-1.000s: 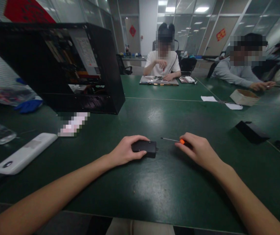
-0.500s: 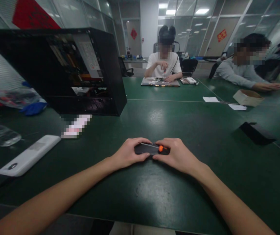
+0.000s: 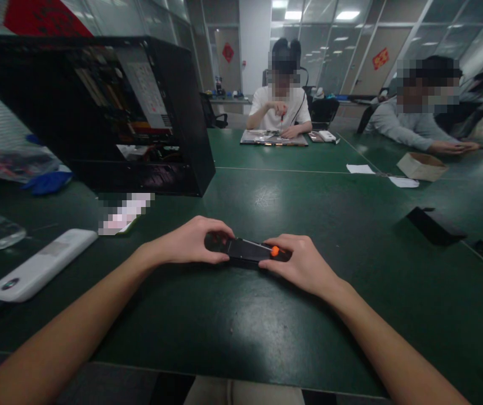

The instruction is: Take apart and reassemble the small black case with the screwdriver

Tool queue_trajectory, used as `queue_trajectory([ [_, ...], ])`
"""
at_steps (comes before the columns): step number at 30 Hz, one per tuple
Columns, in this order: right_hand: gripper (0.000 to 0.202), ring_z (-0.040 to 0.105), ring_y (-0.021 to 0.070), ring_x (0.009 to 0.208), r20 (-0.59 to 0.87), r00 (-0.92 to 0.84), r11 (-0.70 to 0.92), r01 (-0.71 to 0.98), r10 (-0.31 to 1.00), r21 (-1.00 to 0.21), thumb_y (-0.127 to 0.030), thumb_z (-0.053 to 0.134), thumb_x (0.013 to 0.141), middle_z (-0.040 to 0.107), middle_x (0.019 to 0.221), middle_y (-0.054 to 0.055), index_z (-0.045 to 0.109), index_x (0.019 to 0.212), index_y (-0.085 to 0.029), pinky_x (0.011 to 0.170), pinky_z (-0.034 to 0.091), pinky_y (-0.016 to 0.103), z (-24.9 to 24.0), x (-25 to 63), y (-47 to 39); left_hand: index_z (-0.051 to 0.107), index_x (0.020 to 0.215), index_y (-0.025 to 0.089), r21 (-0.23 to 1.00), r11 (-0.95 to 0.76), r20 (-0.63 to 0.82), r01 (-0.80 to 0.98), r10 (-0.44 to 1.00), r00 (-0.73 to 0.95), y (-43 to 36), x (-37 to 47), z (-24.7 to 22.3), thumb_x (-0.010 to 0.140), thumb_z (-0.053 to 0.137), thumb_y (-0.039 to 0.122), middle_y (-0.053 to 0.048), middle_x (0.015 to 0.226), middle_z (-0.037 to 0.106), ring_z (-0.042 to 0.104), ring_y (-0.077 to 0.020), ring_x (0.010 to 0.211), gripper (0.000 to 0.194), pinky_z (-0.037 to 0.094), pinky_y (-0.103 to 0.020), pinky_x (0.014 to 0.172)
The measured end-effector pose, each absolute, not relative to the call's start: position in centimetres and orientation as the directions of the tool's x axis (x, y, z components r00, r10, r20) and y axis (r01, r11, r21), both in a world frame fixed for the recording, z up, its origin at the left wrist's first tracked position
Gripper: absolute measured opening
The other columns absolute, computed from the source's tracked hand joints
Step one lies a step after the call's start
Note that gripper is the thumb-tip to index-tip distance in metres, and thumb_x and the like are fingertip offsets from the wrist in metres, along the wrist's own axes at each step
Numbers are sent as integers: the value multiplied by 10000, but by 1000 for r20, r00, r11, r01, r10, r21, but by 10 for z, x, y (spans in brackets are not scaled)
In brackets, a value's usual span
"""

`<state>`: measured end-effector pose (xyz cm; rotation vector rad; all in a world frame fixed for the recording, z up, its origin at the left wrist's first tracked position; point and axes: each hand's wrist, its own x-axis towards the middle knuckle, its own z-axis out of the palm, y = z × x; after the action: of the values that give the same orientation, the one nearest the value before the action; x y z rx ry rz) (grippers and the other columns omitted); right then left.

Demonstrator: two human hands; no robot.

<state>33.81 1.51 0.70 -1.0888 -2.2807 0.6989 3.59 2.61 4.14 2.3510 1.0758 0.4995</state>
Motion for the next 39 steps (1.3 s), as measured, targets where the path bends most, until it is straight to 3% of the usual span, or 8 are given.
queue_trajectory([
  [12, 321, 710, 207, 922, 291, -539, 586, 527, 791, -615, -462, 701, 958, 771, 1043, 52, 770, 1159, -221, 841, 530, 348, 7, 339, 16, 785, 1137, 172, 598, -603, 224, 528, 758, 613, 28, 33, 44, 874, 774, 326, -67, 1038, 801, 737, -209, 919, 305, 545, -307, 840],
  [15, 265, 681, 182, 829, 347, -532, 616, 493, 772, -614, -424, 621, 1013, 750, 930, 41, 766, 1012, -202, 763, 500, 324, 7, 336, 15, 812, 1000, 170, 648, -578, 283, 496, 787, 548, 28, 39, 39, 958, 684, 327, -49, 929, 804, 727, -183, 837, 207, 526, -280, 787],
  [19, 294, 609, 163, 680, 395, -506, 631, 483, 767, -608, -387, 598, 1016, 668, 745, 19, 681, 806, -199, 652, 447, 311, 8, 329, 11, 818, 889, 156, 711, -535, 323, 457, 825, 464, 24, 51, 31, 982, 634, 292, -42, 820, 788, 691, -161, 732, 248, 489, -260, 701],
  [22, 245, 641, 185, 727, 434, -462, 630, 476, 773, -613, -387, 607, 1003, 694, 789, 33, 687, 856, -210, 701, 479, 323, 7, 327, 12, 819, 874, 150, 778, -457, 297, 430, 872, 389, 22, 58, 30, 977, 634, 324, -33, 770, 769, 660, -156, 681, 274, 474, -257, 654],
  [26, 241, 709, 219, 850, 461, -296, 547, 497, 837, -674, -393, 636, 969, 777, 976, 63, 740, 1084, -209, 779, 538, 342, 3, 329, 26, 819, 892, 142, 854, -363, 266, 373, 920, 288, 26, 61, 25, 972, 640, 363, -40, 799, 777, 677, -173, 719, 295, 511, -270, 681],
  [28, 252, 728, 231, 886, 439, -277, 517, 516, 855, -683, -394, 634, 959, 790, 999, 65, 756, 1072, -205, 800, 553, 349, 0, 329, 36, 821, 933, 146, 868, -330, 250, 371, 936, 248, 30, 61, 19, 968, 641, 357, -49, 834, 792, 702, -192, 768, 280, 538, -288, 716],
  [34, 211, 740, 241, 868, 381, -315, 492, 621, 869, -610, -334, 619, 947, 795, 928, 67, 776, 967, -195, 802, 542, 356, -11, 330, 51, 794, 1125, 154, 821, -346, 284, 454, 938, 201, 42, 57, 0, 942, 677, 319, -76, 989, 823, 754, -223, 880, 273, 580, -337, 816],
  [39, 192, 702, 244, 846, 393, -327, 500, 697, 860, -514, -332, 632, 940, 764, 915, 89, 770, 916, -201, 807, 522, 370, -18, 330, 48, 795, 1089, 170, 695, -428, 378, 578, 901, 212, 43, 54, -3, 966, 654, 289, -69, 1007, 819, 752, -216, 877, 222, 574, -339, 831],
])
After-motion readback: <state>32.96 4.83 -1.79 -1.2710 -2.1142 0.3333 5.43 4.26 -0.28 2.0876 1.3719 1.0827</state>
